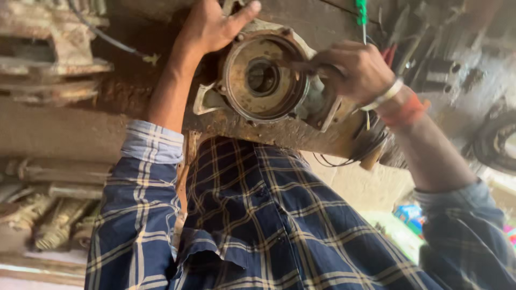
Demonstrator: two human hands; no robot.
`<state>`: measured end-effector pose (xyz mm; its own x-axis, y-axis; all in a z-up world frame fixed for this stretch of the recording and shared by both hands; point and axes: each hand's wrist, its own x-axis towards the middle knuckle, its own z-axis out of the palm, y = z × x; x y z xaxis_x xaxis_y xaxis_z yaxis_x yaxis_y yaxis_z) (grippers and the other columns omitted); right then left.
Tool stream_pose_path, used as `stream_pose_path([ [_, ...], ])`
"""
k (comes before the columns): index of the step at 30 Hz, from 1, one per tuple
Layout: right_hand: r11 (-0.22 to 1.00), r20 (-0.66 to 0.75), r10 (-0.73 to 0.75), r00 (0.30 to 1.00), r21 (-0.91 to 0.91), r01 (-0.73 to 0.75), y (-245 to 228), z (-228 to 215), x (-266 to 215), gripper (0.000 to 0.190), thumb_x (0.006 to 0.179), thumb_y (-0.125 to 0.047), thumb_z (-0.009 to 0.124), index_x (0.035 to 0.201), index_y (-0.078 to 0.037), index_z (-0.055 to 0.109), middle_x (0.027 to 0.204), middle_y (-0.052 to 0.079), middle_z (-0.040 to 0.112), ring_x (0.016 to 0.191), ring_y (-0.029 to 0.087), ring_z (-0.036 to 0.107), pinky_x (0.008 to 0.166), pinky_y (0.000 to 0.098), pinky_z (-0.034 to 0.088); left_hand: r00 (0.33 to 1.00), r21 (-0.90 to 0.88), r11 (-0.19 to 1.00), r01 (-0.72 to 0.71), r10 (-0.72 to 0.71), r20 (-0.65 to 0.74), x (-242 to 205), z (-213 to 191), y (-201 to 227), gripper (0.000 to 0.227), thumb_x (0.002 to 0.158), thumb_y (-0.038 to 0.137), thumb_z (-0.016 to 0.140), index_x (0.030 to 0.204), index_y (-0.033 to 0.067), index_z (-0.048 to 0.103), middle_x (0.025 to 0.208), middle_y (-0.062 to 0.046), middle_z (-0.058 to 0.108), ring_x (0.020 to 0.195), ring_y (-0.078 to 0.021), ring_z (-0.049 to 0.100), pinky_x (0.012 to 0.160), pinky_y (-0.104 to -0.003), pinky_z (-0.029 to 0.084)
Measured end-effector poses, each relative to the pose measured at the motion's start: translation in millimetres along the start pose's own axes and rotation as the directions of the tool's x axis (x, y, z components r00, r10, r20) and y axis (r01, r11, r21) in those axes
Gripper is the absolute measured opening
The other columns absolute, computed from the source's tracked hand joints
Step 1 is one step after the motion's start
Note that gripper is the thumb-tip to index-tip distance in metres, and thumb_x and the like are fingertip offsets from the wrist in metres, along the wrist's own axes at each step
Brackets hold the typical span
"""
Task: The person uses a scraper to remove rust and debris from the inner rim of a metal housing component. They rotate the part to access different areas and then place the cleaned component onto a nearby workbench.
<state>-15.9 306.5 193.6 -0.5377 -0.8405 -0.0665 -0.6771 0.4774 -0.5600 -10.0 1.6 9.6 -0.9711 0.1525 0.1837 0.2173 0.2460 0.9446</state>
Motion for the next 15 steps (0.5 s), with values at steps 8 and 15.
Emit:
stream_pose_path([
  [8,0.973,0.011,-0.230,0.973,-0.028,0.230,34,2,-6,0.022,0.090,0.004,0.076,0.112,0.001,0.076,0.087,0.012,0.067,0.080,0.027,0.065,0.072,0.0385,0.055,0.937,-0.137,0.943,0.303,-0.322,-0.140,-78,-13,106,0.095,0.107,0.078,0.032,0.157,-0.0033,0.034,0.151,-0.035,0.047,0.139,-0.0433,0.050,0.110,-0.053,0.048],
  [15,0.953,-0.032,-0.303,0.952,-0.006,0.303,53,10,-7,0.030,0.089,0.007,0.074,0.118,0.000,0.076,0.096,0.011,0.067,0.089,0.025,0.064,0.077,0.0369,0.055,0.889,0.335,0.826,0.452,-0.388,-0.244,-98,18,109,0.078,0.104,0.071,0.038,0.125,0.0031,0.070,0.071,-0.007,0.066,0.050,-0.0166,0.055,0.042,-0.035,0.043],
])
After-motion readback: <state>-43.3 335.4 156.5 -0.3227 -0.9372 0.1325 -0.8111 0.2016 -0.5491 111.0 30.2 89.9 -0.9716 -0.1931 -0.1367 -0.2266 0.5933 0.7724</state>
